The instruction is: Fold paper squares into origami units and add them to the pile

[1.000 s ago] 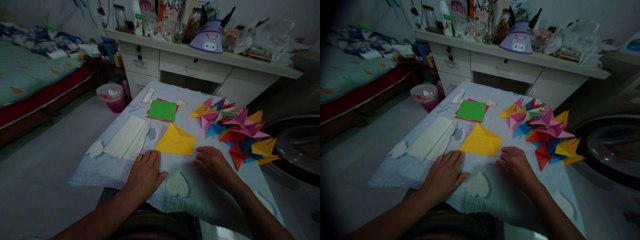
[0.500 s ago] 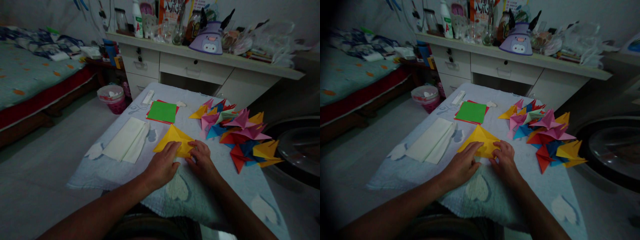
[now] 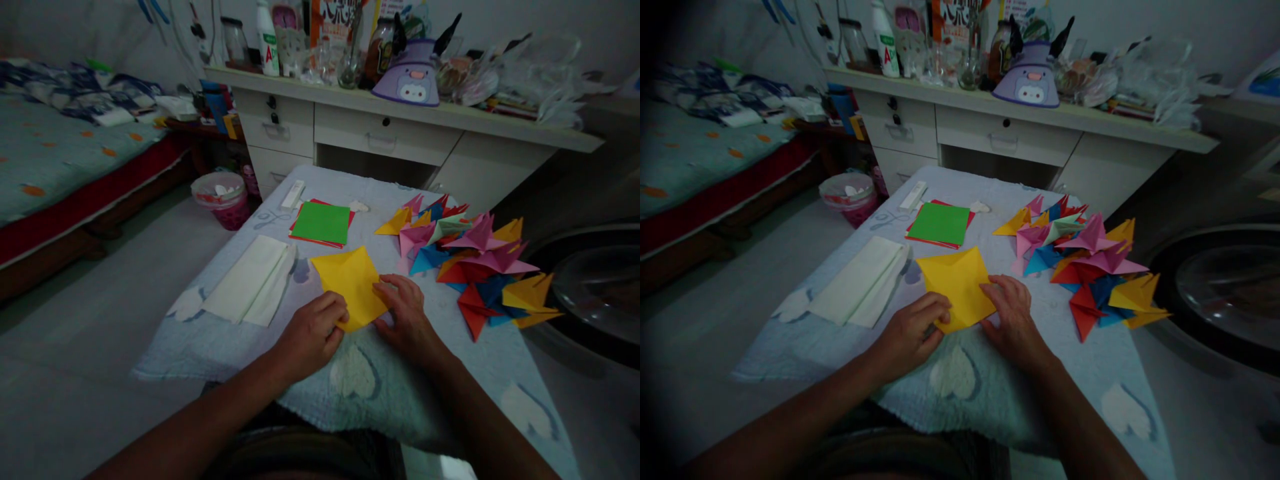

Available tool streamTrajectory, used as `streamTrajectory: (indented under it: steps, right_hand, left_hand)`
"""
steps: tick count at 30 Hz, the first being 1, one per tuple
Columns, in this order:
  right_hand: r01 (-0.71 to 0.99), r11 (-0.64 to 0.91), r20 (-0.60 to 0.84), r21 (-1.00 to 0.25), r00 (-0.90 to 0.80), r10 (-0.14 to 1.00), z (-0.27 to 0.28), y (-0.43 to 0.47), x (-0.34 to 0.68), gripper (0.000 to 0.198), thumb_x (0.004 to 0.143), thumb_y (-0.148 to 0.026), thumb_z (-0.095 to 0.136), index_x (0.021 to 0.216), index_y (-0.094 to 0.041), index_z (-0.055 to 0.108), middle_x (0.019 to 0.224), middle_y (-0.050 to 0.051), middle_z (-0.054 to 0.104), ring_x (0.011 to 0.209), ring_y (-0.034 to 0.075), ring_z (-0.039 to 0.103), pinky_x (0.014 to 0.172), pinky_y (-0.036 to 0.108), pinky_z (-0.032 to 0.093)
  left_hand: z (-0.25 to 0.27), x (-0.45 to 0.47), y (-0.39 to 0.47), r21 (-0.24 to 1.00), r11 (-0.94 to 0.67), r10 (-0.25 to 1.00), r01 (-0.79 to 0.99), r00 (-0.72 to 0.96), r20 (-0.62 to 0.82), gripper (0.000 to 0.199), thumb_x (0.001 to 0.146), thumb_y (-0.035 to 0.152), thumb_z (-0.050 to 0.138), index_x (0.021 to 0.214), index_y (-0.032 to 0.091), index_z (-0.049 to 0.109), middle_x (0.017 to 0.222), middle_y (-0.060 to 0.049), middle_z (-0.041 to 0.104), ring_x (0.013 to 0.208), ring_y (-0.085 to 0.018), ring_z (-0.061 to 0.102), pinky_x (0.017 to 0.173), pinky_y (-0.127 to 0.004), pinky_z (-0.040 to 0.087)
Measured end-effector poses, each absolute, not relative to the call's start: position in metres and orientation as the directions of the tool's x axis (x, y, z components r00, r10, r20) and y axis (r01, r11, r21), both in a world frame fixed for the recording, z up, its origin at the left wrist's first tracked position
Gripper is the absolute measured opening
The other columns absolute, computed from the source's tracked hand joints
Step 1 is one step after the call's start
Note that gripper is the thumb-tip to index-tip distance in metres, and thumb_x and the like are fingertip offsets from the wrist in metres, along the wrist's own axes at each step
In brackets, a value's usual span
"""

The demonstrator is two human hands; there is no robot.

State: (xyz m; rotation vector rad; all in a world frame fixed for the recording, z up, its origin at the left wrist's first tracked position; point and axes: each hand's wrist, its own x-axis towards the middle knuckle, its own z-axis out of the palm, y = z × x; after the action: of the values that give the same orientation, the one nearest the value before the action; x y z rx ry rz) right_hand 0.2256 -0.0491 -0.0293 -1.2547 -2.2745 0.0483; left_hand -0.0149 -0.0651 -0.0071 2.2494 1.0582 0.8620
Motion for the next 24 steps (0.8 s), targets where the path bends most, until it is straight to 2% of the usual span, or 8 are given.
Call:
streamTrajectory:
  steps: [6,12,14,18,21,24]
  right_hand:
    - [0.795,0.568,0.544,-0.212,-0.387,0.744,-0.028,-0.045,0.235,0.059,0.074,-0.007,0.057,0.129,-0.029,0.051,0.134,0.011,0.047,0.126,0.033,0.04,0.102,0.057,0.037]
    - [0.734,0.646,0.62,-0.209,-0.412,0.668,-0.012,-0.052,0.233,0.034,0.083,-0.011,0.056,0.11,-0.031,0.063,0.138,0.007,0.047,0.131,0.033,0.037,0.102,0.058,0.037]
    - [0.737,0.65,0.642,-0.185,-0.411,0.648,-0.01,-0.054,0.23,0.026,0.084,-0.013,0.059,0.103,-0.03,0.065,0.137,0.005,0.049,0.131,0.033,0.038,0.102,0.058,0.036]
    - [0.736,0.662,0.652,-0.144,-0.433,0.623,-0.012,-0.058,0.225,0.023,0.083,-0.012,0.063,0.098,-0.03,0.063,0.133,0.003,0.057,0.131,0.03,0.04,0.104,0.059,0.033]
    - [0.709,0.69,0.599,-0.144,-0.493,0.631,-0.014,-0.06,0.221,0.023,0.083,-0.012,0.062,0.098,-0.029,0.062,0.128,0.002,0.063,0.132,0.028,0.043,0.107,0.06,0.03]
    - [0.653,0.736,0.519,-0.181,-0.572,0.635,-0.018,-0.062,0.218,0.02,0.085,-0.013,0.06,0.098,-0.028,0.061,0.119,0.002,0.068,0.126,0.025,0.05,0.109,0.059,0.029]
  left_hand:
    - [-0.001,-0.036,-0.064,0.718,-0.577,0.778,0.39,0.531,0.336,0.017,0.077,0.006,0.055,0.087,0.02,0.053,0.116,-0.007,0.055,0.11,-0.018,0.055,0.092,-0.03,0.045]
    - [0.011,-0.044,-0.057,0.695,-0.616,0.748,0.372,0.552,0.368,0.017,0.075,0.004,0.053,0.082,0.019,0.05,0.115,-0.008,0.056,0.111,-0.018,0.056,0.093,-0.031,0.047]
    - [0.01,-0.046,-0.051,0.622,-0.651,0.736,0.435,0.561,0.378,0.018,0.076,0.003,0.052,0.084,0.019,0.051,0.12,-0.01,0.054,0.113,-0.019,0.056,0.094,-0.033,0.048]
    - [0.005,-0.049,-0.039,0.37,-0.727,0.687,0.579,0.609,0.397,0.018,0.08,0.003,0.05,0.089,0.016,0.057,0.13,-0.015,0.051,0.12,-0.025,0.052,0.099,-0.04,0.046]
    - [0.002,-0.049,-0.039,0.216,-0.69,0.709,0.691,0.588,0.389,0.016,0.083,0.006,0.05,0.091,0.015,0.061,0.133,-0.016,0.05,0.127,-0.03,0.045,0.104,-0.047,0.042]
    - [0.001,-0.045,-0.047,0.139,-0.63,0.748,0.764,0.549,0.374,0.017,0.085,0.009,0.053,0.096,0.015,0.064,0.133,-0.015,0.051,0.127,-0.031,0.043,0.103,-0.049,0.041]
